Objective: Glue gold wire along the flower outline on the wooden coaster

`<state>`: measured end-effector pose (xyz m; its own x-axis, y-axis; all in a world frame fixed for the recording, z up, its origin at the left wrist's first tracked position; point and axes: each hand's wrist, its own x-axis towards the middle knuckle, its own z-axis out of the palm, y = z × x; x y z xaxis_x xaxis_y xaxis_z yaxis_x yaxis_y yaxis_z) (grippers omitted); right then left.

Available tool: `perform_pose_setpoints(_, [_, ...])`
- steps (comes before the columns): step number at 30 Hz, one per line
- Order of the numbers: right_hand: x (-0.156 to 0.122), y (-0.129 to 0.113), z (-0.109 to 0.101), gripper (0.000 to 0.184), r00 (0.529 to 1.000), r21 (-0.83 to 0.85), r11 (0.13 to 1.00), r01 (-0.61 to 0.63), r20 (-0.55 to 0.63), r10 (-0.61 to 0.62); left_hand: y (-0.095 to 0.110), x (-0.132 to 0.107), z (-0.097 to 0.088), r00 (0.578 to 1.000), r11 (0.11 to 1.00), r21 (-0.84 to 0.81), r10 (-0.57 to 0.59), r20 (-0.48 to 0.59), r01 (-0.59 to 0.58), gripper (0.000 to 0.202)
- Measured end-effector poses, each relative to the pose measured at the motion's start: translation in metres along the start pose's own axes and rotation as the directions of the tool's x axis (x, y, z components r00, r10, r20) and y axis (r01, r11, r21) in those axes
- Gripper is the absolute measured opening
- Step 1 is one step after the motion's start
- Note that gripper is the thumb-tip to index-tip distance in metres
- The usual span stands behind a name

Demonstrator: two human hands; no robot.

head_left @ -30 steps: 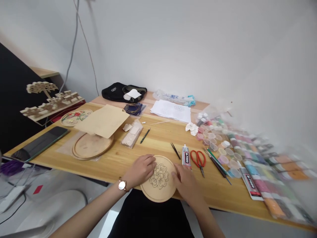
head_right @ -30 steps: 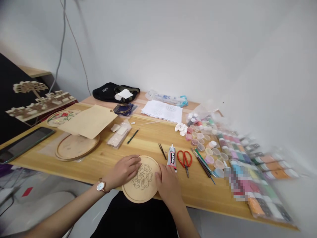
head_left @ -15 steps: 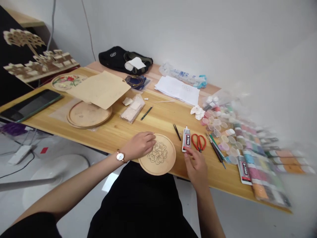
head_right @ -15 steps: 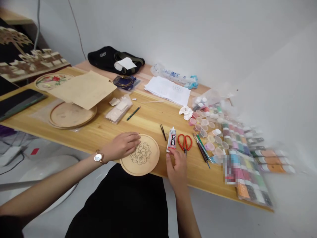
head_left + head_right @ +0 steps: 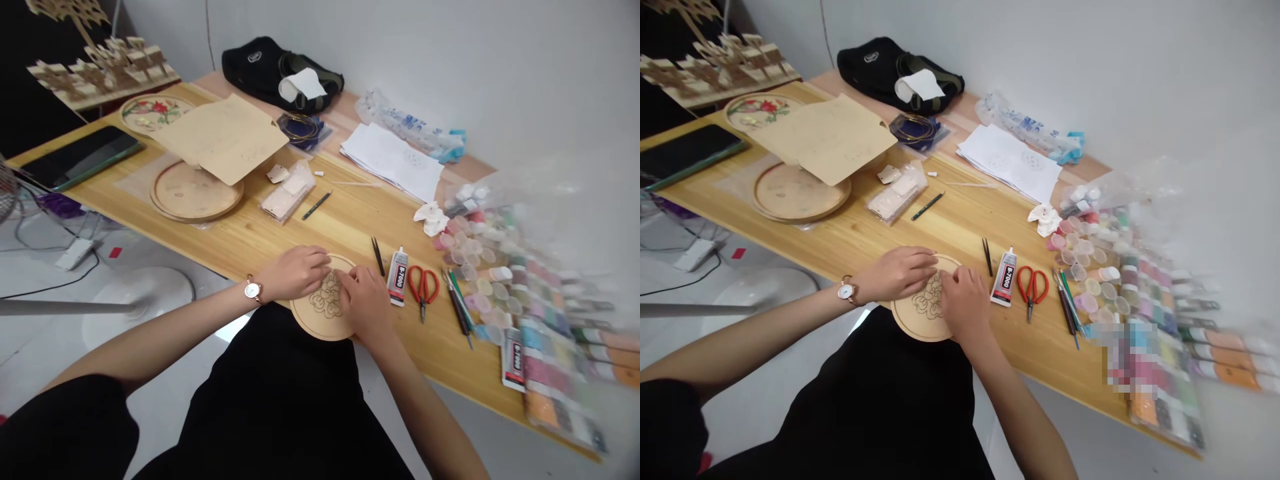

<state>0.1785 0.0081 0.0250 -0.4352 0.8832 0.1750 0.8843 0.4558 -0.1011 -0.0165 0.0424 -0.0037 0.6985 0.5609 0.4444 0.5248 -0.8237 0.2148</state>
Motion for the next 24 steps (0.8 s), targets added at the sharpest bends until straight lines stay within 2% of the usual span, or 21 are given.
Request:
perform_pose_setpoints(15, [0.015,0.008,-0.007,0.029,0.974,-0.149,0.966,0.212,0.113,-0.196,0.002,0.003,-0.003,0.999,0.993,-0.102,-0.051,0.016,0.052,0.028])
perform_pose_setpoints(24, [0.028,0.008,-0.017,0.021,0.929,-0.178,0.923,0.342,0.209,-0.305,-0.003,0.005,-0.006,0.992,0.973,-0.197,-0.125,0.005,0.123,0.026])
